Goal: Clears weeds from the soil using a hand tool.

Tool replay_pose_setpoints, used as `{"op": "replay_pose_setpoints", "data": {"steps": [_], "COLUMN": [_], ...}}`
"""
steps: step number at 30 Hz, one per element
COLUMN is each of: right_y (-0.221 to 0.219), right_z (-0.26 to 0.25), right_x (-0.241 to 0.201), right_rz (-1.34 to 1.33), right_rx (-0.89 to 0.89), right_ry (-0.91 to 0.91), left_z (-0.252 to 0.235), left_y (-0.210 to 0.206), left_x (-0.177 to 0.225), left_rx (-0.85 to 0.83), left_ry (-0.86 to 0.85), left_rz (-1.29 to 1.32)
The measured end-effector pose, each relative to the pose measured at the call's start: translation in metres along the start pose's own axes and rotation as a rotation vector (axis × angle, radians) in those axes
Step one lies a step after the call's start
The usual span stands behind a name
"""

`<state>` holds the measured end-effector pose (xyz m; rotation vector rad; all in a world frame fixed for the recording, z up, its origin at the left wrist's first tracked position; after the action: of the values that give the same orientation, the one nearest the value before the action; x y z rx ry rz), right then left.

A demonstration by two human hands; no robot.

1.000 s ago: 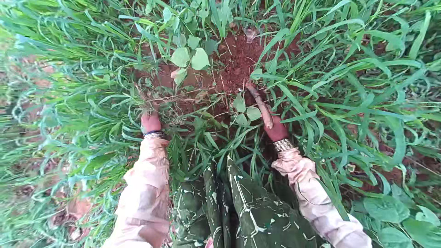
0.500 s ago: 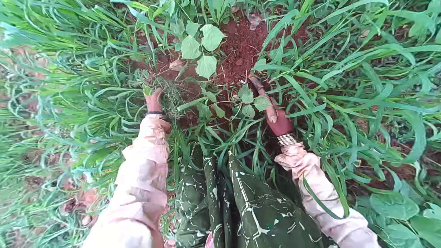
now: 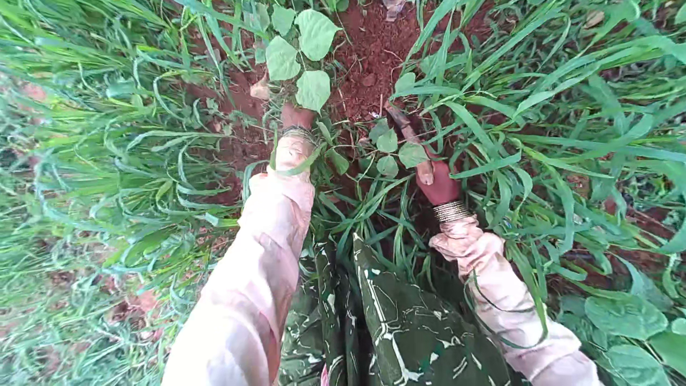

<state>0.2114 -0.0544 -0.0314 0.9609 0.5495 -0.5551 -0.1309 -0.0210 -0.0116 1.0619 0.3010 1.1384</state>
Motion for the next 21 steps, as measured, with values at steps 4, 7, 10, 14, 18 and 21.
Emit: {"op": "replay_pose_setpoints", "data": {"steps": [4, 7, 10, 14, 18, 21], "right_y": [-0.002, 0.0, 0.0, 0.001, 0.003, 0.002], "right_z": [0.0, 0.0, 0.001, 0.0, 0.001, 0.001], "right_x": [0.001, -0.001, -0.002, -0.004, -0.003, -0.003], "right_rz": [0.009, 0.018, -0.005, -0.007, 0.041, 0.042], "right_rx": [-0.003, 0.021, 0.013, -0.01, -0.013, -0.018], "right_ry": [0.001, 0.02, 0.017, 0.018, -0.001, -0.004], "left_z": [-0.002, -0.006, -0.009, 0.019, 0.022, -0.006], "left_y": [-0.009, -0.016, -0.024, 0.001, 0.045, 0.057], "left_x": [0.025, 0.023, 0.024, 0.004, -0.019, -0.019], "left_rx": [-0.117, -0.22, -0.23, -0.097, 0.335, 0.21], "left_ry": [-0.199, -0.129, -0.194, -0.124, -0.011, -0.033], "left_rz": [-0.274, -0.37, -0.307, 0.247, 0.641, 0.521]}}
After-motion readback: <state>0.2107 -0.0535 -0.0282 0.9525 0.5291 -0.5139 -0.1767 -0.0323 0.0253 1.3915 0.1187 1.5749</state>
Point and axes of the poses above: each hand's wrist, its own z-axis away from the middle knuckle, its own y-axis out of the back of the hand, x = y × z, the point moved 8 cm from there along -z, towards the middle knuckle, and after that the axes turned 1 degree about z, right-handed, at the moved point
